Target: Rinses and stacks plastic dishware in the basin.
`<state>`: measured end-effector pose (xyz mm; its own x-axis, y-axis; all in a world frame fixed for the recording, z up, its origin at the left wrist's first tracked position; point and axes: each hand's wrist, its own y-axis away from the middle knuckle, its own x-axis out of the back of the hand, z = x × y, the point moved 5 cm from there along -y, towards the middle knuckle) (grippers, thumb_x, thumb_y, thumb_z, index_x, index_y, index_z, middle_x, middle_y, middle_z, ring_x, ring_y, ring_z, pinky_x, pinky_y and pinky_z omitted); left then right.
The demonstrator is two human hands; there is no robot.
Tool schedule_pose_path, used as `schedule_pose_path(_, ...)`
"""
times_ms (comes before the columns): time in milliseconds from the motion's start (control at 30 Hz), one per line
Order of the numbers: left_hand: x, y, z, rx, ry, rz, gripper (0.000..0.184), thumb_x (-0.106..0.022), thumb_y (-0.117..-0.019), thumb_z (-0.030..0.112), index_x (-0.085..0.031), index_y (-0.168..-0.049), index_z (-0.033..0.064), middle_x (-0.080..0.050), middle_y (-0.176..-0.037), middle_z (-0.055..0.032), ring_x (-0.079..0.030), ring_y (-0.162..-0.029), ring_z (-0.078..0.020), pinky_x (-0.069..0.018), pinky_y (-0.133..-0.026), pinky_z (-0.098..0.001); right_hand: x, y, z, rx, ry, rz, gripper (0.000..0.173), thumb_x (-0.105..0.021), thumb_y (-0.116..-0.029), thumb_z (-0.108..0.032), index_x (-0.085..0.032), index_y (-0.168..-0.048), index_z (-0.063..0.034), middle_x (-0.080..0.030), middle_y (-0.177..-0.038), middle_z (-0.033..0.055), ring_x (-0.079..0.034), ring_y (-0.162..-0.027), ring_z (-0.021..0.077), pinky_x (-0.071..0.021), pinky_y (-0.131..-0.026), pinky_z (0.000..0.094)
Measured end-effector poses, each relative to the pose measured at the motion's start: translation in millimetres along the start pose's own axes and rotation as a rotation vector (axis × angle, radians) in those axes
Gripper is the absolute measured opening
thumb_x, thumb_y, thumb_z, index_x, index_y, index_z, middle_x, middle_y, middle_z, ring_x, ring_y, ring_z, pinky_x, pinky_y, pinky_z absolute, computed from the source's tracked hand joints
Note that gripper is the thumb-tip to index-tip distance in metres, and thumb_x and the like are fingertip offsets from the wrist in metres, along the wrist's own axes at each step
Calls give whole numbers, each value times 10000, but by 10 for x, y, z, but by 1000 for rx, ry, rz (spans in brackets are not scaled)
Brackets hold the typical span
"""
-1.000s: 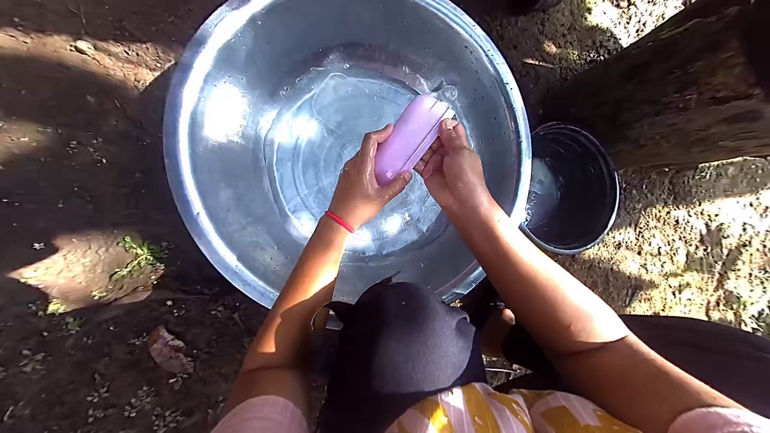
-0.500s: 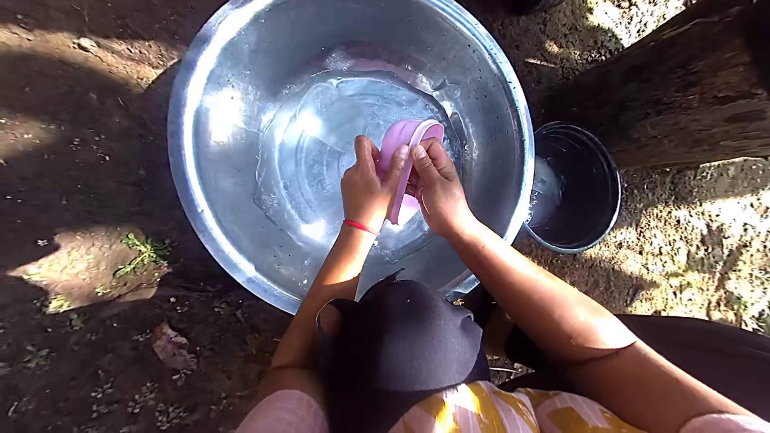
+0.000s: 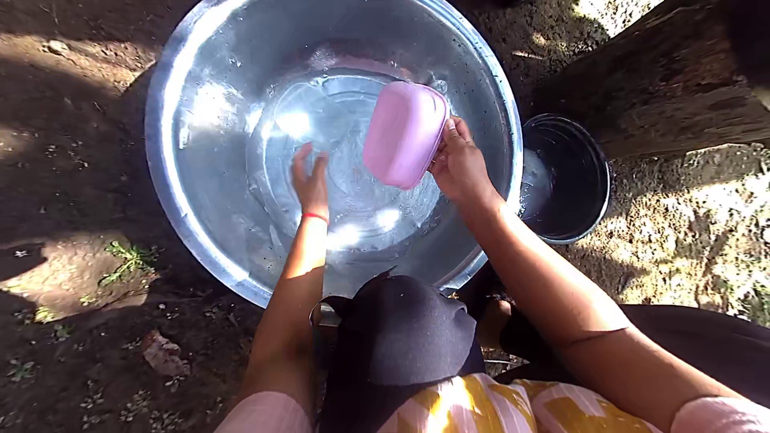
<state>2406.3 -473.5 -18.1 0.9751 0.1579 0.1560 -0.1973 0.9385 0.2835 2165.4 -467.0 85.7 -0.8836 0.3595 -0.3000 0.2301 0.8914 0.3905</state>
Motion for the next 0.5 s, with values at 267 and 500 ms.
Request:
schedule_pose_path(267, -764, 322, 200, 462, 872, 4, 376, -214, -1125, 265, -513, -926, 151, -606, -765, 44, -626, -705, -49, -551, -722, -227, 395, -197, 552, -264, -457, 380, 512, -171, -1111, -477, -348, -1440, -127, -555, -1290, 144, -603, -1140, 280, -540, -916, 511)
schedule_pose_path(500, -946, 404, 902, -453, -288, -144, 420, -397, -1047, 115, -604, -1385, -25, -510, -1518, -227, -390, -1476, -408, -179, -1233, -592, -30, -131, 535, -236, -531, 342, 536, -156, -1115, -489, -365, -1444, -122, -565, -1296, 135, -603, -1166, 250, -534, -956, 469)
